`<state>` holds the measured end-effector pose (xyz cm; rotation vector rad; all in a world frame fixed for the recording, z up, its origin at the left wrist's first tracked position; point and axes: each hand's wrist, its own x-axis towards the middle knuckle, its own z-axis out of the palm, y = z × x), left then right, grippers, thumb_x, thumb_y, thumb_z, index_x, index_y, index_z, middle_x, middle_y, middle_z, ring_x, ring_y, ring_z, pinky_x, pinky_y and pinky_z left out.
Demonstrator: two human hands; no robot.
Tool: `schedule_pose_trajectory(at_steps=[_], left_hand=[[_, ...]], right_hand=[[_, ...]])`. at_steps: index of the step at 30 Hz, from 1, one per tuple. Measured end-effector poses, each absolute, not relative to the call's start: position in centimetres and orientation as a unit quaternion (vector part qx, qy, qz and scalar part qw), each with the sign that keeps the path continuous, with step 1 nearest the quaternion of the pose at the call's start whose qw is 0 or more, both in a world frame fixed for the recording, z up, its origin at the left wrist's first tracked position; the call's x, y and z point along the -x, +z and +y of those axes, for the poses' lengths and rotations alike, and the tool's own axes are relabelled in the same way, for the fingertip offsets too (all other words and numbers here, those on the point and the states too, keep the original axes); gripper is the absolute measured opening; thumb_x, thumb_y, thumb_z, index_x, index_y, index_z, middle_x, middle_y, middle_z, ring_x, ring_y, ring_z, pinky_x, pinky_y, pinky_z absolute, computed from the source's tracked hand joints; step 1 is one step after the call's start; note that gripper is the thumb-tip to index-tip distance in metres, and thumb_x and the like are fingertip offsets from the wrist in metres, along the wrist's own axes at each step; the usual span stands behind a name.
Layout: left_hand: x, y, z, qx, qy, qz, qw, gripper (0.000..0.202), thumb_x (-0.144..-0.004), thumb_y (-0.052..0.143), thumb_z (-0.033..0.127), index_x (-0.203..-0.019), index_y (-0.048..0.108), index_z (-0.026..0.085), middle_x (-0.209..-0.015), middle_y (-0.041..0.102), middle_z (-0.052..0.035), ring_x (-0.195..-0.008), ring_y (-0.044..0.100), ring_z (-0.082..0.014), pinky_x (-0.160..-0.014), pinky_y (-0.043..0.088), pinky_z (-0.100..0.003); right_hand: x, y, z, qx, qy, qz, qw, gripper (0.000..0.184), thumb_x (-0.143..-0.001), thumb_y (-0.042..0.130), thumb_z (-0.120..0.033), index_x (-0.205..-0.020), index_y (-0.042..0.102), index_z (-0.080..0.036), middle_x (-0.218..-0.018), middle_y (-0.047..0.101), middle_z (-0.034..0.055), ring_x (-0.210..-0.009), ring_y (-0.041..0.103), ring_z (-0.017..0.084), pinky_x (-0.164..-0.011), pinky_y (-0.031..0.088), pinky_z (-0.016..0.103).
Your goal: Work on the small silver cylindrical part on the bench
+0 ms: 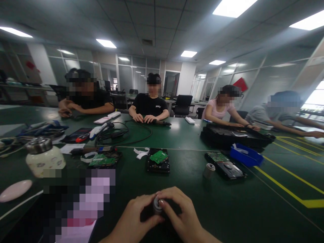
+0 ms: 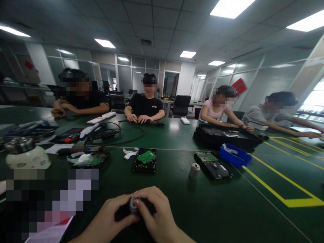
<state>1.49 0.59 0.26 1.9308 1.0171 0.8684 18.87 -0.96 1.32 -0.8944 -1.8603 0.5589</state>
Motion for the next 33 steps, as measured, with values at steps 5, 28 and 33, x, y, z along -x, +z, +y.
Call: schedule_pose_trajectory(at_steps=[5,28,33], left_hand=[[-1.5,0.6,0.6,-0.769,0.315,0.402,0.386,0.017,-0.076,0.069,0.019,-0.093,0.068,0.021,-0.089,0.071,-0.0003,-0.084,0.063,-0.0197,-0.075,0.045,-0.028],[-1.4,-0.1,0.7,-0.792,0.316,0.383,0.356,0.020,-0.080,0.060,0.018,-0.099,0.064,0.019,-0.095,0.068,-0.0034,-0.089,0.062,-0.0206,-0.079,0.046,-0.031],[-1.4,-0.7,0.9,-0.791,0.315,0.392,0.349,0.019,-0.078,0.059,0.015,-0.096,0.064,0.018,-0.094,0.068,-0.0048,-0.088,0.062,-0.0210,-0.079,0.047,-0.032]], right_hand=[[-18.9,1.2,-0.8,0.369,0.226,-0.756,0.491,0.016,-0.090,0.054,-0.017,-0.099,0.064,-0.024,-0.092,0.069,0.0033,-0.086,0.064,0.017,-0.078,0.051,0.029],[-19.2,1.3,-1.0,0.366,0.166,-0.810,0.426,0.035,-0.088,0.054,-0.017,-0.121,0.054,-0.028,-0.113,0.064,0.0041,-0.104,0.057,0.019,-0.090,0.045,0.037],[-19.2,1.4,-0.9,0.365,0.148,-0.825,0.404,0.030,-0.087,0.054,-0.016,-0.115,0.058,-0.026,-0.111,0.063,0.0052,-0.103,0.057,0.020,-0.088,0.045,0.036]])
